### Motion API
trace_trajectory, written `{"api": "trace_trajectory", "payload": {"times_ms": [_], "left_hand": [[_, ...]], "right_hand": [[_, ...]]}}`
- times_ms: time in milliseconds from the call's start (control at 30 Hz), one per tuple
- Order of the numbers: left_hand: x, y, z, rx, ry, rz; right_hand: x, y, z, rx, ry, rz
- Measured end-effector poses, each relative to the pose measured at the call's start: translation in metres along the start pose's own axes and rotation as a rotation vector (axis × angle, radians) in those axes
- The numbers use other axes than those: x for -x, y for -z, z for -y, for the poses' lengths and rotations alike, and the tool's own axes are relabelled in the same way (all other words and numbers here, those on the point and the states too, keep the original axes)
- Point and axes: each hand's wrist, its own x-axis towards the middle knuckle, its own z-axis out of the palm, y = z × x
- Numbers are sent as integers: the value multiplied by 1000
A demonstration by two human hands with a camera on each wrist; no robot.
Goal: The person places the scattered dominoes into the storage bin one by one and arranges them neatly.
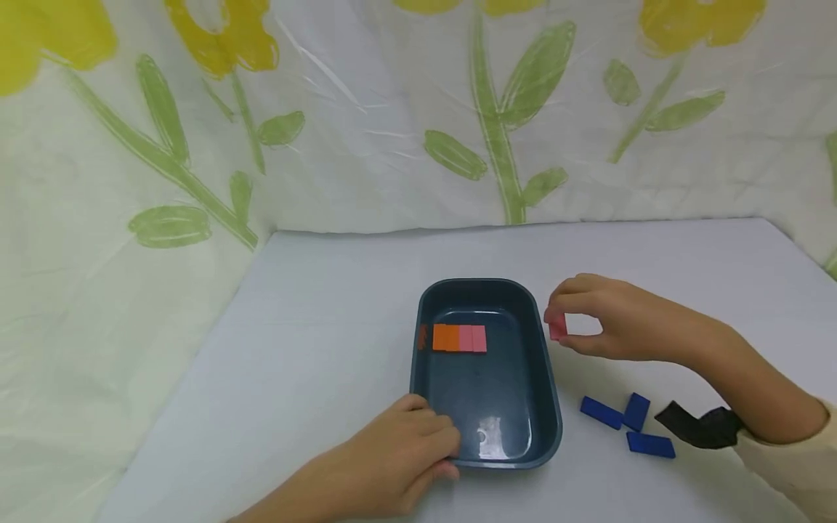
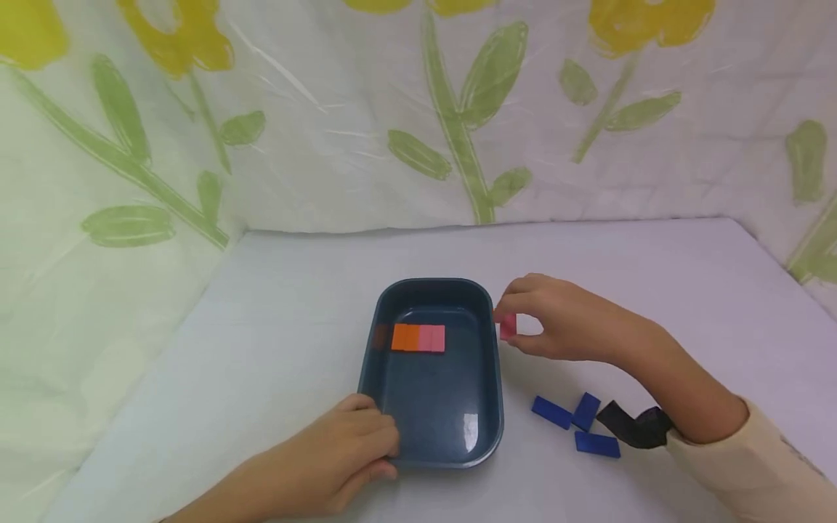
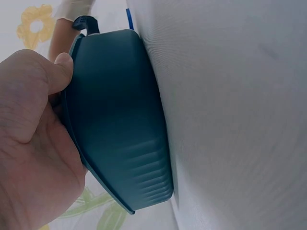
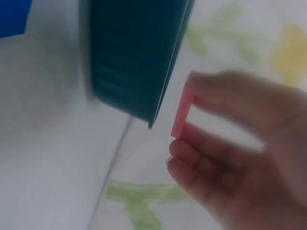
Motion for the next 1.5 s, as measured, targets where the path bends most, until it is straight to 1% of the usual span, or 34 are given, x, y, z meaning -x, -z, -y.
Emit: {"api": "trace_trajectory", "payload": {"times_ms": [67, 167, 333, 433, 567, 733, 867, 967, 1033, 1133, 1267, 1500], "left_hand": [[-1, 0, 0, 2, 3, 10], [-1, 0, 0, -2, 9, 19], [0, 0, -1, 6, 3, 1], [-1, -1, -1, 5, 0, -6], [-2, 0, 0, 1, 2, 4], [-2, 1, 0, -2, 5, 18], [-2, 1, 0, 3, 6, 28], [-1, 1, 0, 7, -4, 13], [-1, 0, -1, 1, -15, -6], [-1, 0, -1, 1, -17, -13], [-2, 0, -1, 18, -10, 2], [-2, 1, 1, 18, -7, 18]], "right_hand": [[-6, -1, 3, 1, -4, 26], [-17, -4, 6, -20, 22, 70], [-34, -12, 8, -8, 51, 139], [-42, -15, 9, 11, 45, 158], [-49, -20, 9, 27, 45, 178], [-63, -34, 8, 62, 28, 227], [-73, -46, 7, 77, -12, 292], [-77, -52, 8, 80, -39, 340], [-79, -54, 10, 79, -46, 357], [-80, -57, 11, 86, -50, 360], [-82, -62, 11, 85, -43, 337], [-85, -66, 10, 47, -22, 295]]}}
